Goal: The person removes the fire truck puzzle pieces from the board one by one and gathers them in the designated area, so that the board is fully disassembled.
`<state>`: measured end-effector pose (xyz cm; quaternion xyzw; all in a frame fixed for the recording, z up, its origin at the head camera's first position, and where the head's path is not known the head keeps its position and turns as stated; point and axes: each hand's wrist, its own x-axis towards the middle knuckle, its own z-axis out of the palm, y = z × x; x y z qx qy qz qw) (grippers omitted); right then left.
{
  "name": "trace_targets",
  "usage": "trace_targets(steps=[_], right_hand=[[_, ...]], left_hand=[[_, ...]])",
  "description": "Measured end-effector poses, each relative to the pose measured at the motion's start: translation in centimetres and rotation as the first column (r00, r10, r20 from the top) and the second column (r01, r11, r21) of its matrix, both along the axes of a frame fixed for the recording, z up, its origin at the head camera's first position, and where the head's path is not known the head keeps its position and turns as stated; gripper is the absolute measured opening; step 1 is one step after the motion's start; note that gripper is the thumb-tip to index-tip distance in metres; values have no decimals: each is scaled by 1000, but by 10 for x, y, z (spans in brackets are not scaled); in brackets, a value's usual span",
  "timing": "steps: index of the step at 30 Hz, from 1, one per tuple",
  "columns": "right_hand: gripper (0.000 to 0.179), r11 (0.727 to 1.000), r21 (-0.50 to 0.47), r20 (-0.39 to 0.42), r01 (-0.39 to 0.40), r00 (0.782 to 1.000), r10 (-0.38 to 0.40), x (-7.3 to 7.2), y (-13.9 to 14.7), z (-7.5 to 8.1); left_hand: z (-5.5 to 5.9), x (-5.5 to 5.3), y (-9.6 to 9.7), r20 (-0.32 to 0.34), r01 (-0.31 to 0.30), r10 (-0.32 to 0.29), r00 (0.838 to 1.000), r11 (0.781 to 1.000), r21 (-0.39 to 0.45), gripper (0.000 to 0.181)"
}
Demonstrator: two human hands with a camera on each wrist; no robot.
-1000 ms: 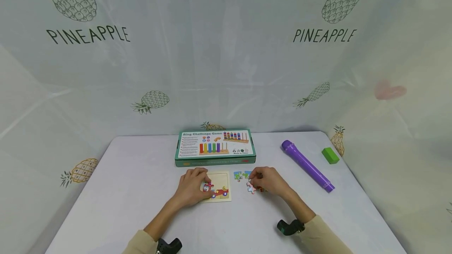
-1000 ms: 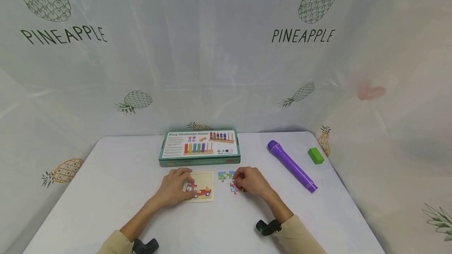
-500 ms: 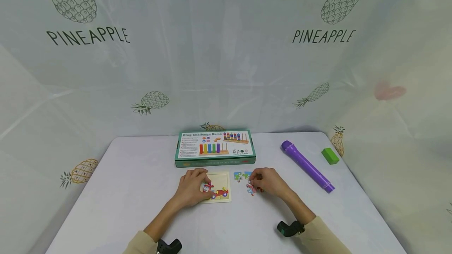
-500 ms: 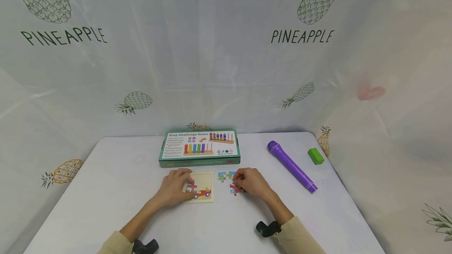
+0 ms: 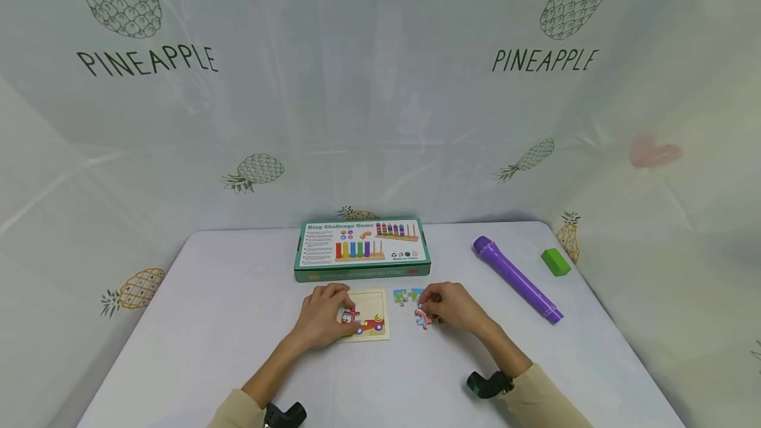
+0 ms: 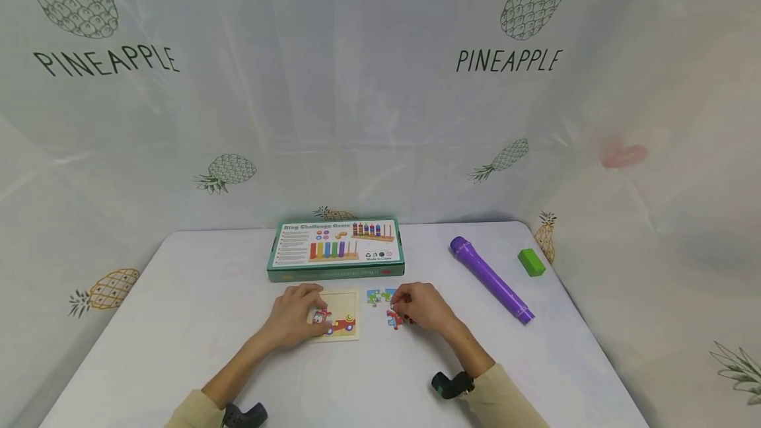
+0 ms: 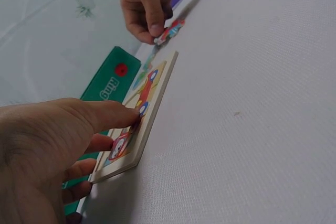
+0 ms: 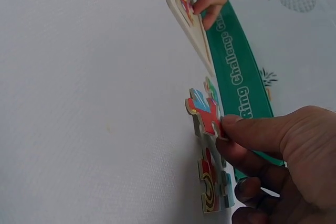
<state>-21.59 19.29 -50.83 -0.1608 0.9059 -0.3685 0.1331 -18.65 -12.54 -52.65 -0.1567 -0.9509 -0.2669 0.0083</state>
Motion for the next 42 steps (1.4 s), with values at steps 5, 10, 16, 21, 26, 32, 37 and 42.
trace_targets(steps=[5, 10, 16, 21, 26, 32, 37, 42], right_hand=[[4, 1000, -5, -12, -23, 1000, 23, 0, 0, 1], [5, 999, 4, -19, -44, 999, 44, 1, 0, 2], [4, 997, 19, -19, -81, 997, 81, 2, 0, 3], [5, 998, 22, -29, -63, 998, 63, 2, 0, 3], [9, 999, 26, -26, -32, 999, 33, 0, 0, 3], [12, 1000, 13, -35, -8, 999, 9, 0, -2, 4], [10, 1000, 11, -35, 6, 999, -6, 0, -3, 4], [12, 1000, 23, -34, 19, 999, -18, 0, -3, 3]], left_hand=[[0, 0, 0, 1, 0, 0, 1000, 1000, 3, 30], [0, 0, 0, -1, 1, -1, 1000, 1000, 1, 30], [0, 1, 0, 2, 1, -1, 1000, 1000, 1, 30], [1, 1, -1, 1, 5, -5, 1000, 1000, 2, 30], [1, 1, -1, 3, 6, -6, 1000, 1000, -1, 31], [2, 1, -1, -2, 4, -3, 1000, 1000, 4, 30], [2, 1, 0, -4, 5, -5, 1000, 1000, 3, 30], [2, 1, 0, -1, 7, -7, 1000, 1000, 2, 29]])
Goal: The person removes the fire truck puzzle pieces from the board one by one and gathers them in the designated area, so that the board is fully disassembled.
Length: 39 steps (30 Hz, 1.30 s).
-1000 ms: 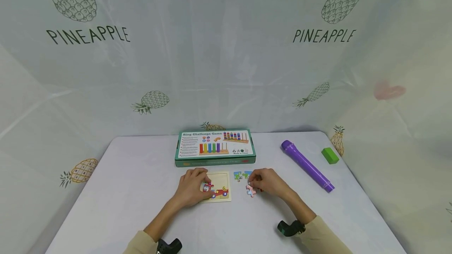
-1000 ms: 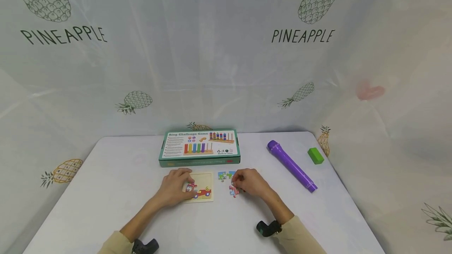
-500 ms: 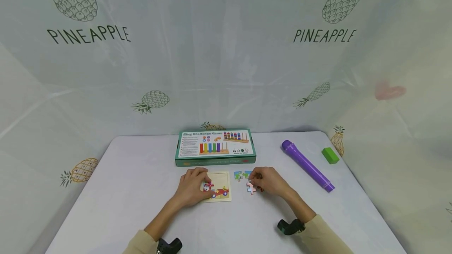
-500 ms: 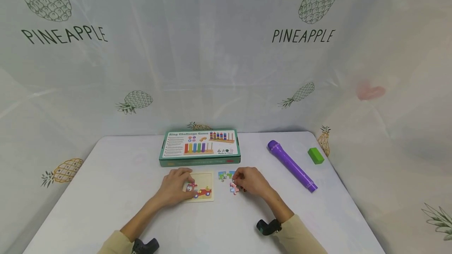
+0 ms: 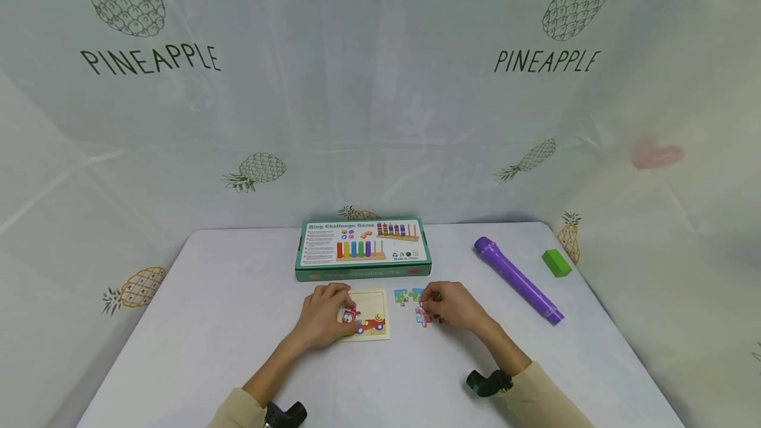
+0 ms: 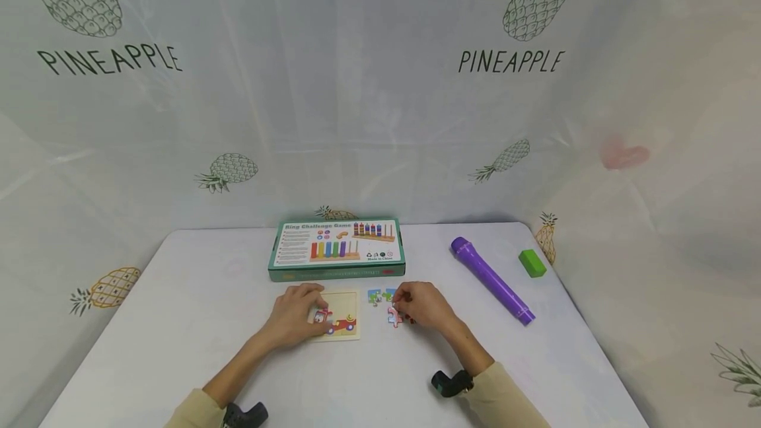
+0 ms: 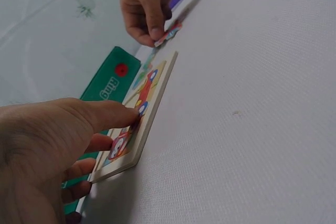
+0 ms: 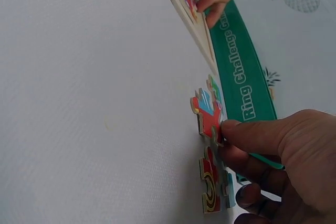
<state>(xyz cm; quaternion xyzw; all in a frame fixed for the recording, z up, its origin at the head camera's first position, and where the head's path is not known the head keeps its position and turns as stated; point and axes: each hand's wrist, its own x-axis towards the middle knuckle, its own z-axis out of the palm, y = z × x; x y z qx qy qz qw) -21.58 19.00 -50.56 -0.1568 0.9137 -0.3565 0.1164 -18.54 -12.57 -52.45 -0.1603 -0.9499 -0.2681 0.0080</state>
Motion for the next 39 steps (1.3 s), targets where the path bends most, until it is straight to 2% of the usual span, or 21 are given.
trace_targets(steps=[11, 16, 21, 25, 28, 33, 39], right_hand=[[7, 1000, 15, -18, 0, 1000, 0, 1, 0, -1], [5, 1000, -19, -37, 0, 999, -1, 2, -8, 4], [5, 997, -45, -57, -68, 996, 65, 4, -31, 8], [5, 984, -38, -111, -176, 979, 171, 6, -57, 9], [5, 971, -33, -116, -237, 966, 231, 8, -78, 10], [17, 966, 18, -68, -259, 963, 260, 9, -107, 9], [29, 962, 108, -95, -253, 960, 263, 11, -125, 4]], left_hand=[[0, 0, -1, -3, 13, -13, 1000, 1000, -1, 31], [-1, -1, -2, 5, 18, -18, 1000, 1000, -3, 31], [-1, -1, -2, 11, 15, -15, 1000, 1000, 4, 31], [-2, 1, -1, -3, 1, -1, 1000, 1000, -11, 31], [-4, 1, -1, -18, -3, 3, 1000, 1000, -22, 31], [-7, 0, -5, -31, 19, -19, 999, 1000, -8, 30], [-8, 0, -13, -16, 64, -64, 998, 998, 9, 45]])
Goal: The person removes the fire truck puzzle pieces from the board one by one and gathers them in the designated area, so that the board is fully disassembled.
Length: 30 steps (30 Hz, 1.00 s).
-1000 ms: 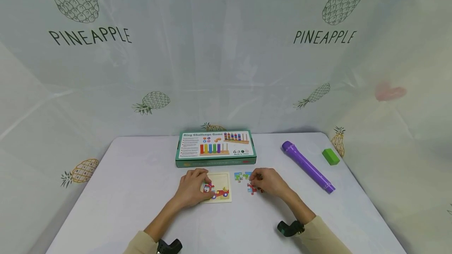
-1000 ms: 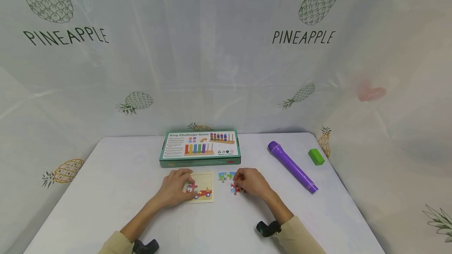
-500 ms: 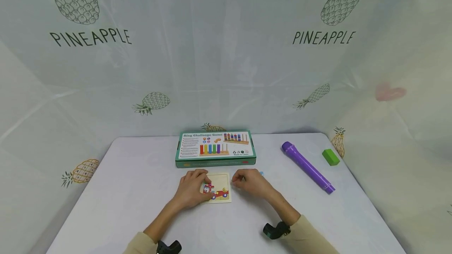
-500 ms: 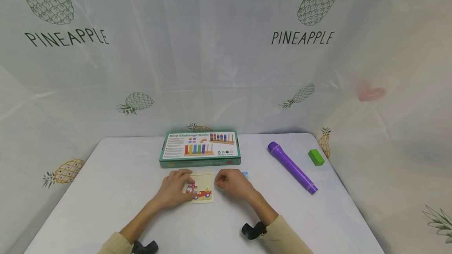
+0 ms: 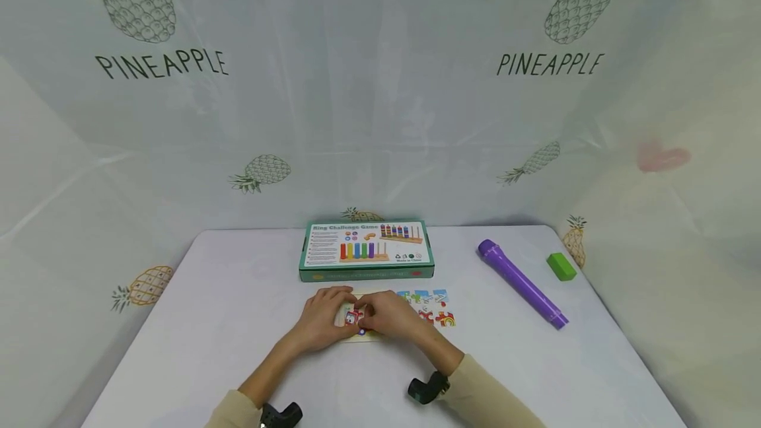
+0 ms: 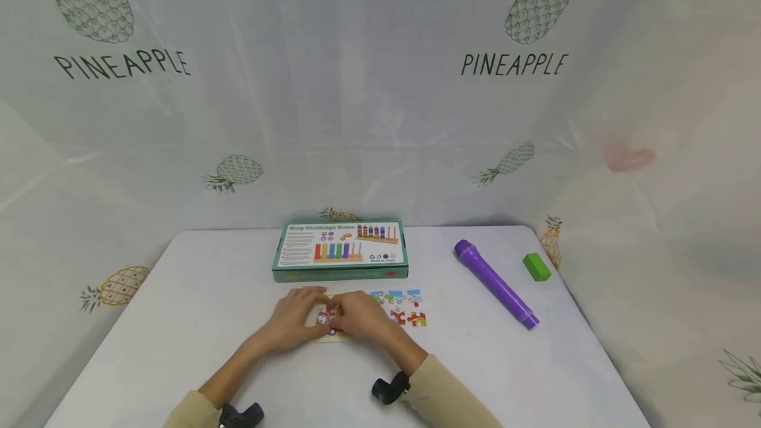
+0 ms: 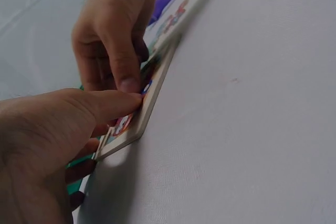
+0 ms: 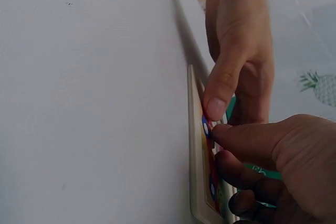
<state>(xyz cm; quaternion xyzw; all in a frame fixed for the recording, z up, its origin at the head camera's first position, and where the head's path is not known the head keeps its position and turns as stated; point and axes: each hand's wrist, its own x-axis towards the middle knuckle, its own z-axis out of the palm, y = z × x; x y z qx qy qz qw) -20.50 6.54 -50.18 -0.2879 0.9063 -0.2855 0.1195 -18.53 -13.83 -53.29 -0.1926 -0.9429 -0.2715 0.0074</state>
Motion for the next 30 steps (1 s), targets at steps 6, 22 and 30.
trace_targets(steps=[6, 22, 30], right_hand=[[32, 1000, 19, -19, 2, 1000, -2, 1, -2, -6], [27, 1000, -9, -32, -5, 999, 5, -2, -4, -5], [6, 996, -91, -53, 4, 999, -9, -4, -1, 0]], left_hand=[[2, 2, 1, 11, -8, 8, 1000, 1000, 0, 59], [9, 6, 4, 107, -178, 177, 978, 984, 9, 81], [13, 1, 6, 132, -178, 177, 975, 984, -8, 85]])
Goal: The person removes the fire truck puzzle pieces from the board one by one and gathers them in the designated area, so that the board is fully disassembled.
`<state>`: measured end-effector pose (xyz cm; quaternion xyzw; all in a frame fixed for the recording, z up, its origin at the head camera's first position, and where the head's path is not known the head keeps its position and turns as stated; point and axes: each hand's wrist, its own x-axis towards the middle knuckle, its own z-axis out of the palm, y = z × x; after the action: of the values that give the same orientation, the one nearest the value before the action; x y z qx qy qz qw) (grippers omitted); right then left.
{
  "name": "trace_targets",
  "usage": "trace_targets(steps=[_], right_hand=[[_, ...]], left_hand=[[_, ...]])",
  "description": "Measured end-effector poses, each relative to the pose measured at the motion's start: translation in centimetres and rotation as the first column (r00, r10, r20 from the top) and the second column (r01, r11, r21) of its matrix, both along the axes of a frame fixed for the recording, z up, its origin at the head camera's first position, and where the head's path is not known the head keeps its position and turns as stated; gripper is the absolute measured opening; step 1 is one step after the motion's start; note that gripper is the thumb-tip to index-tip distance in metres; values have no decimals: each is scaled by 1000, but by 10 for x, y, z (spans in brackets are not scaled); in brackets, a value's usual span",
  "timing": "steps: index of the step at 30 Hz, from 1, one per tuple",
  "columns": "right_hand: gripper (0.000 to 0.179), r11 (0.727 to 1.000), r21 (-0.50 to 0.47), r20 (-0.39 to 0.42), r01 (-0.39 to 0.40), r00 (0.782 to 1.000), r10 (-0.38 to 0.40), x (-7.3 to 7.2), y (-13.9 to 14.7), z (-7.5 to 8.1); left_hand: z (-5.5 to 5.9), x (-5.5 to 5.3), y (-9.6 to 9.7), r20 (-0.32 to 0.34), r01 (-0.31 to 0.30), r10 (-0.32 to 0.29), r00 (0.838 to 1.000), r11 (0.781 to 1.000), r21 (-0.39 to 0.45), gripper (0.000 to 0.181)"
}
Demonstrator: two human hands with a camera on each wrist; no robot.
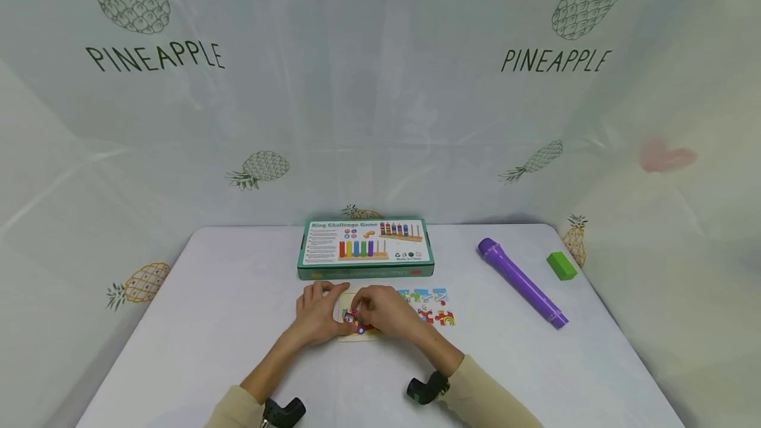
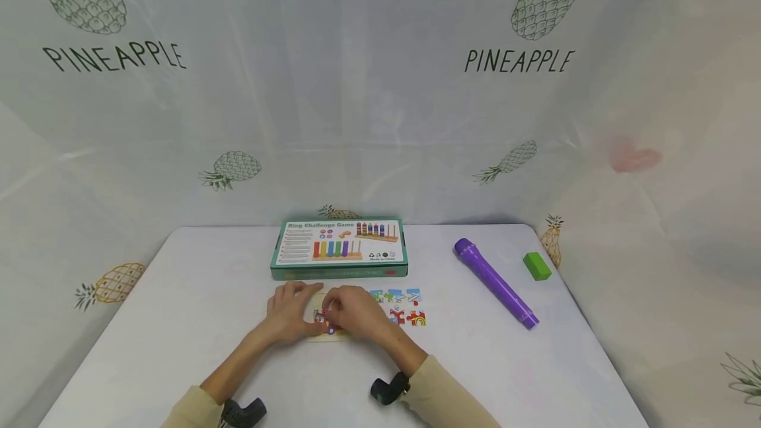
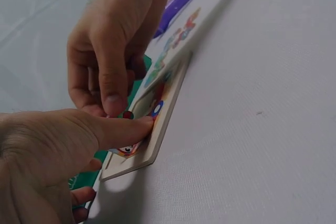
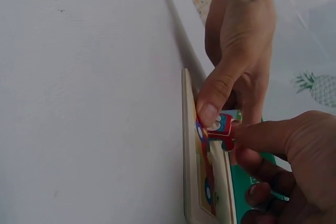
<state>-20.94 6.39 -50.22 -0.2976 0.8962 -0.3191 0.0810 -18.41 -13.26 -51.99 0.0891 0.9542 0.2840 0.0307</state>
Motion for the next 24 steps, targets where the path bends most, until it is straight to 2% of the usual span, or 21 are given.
trace_targets(steps=[10, 15, 19, 24], right_hand=[[5, 1000, -30, 65, -1, 998, 3, 1, -1, 2], [6, 998, -57, 87, -3, 996, 8, 2, -1, -1], [6, 995, -101, 117, 11, 993, 1, 0, -1, 0], [7, 985, -161, 163, 65, 986, -39, -6, 1, 6]], left_hand=[[2, 3, -1, 2, 6, -6, 1000, 1000, 0, 75], [2, 6, 0, -5, 16, -16, 1000, 1000, 0, 62], [1, 5, 0, -8, 12, -12, 1000, 1000, -10, 55], [2, 3, 1, -2, 16, -16, 1000, 1000, -23, 59]])
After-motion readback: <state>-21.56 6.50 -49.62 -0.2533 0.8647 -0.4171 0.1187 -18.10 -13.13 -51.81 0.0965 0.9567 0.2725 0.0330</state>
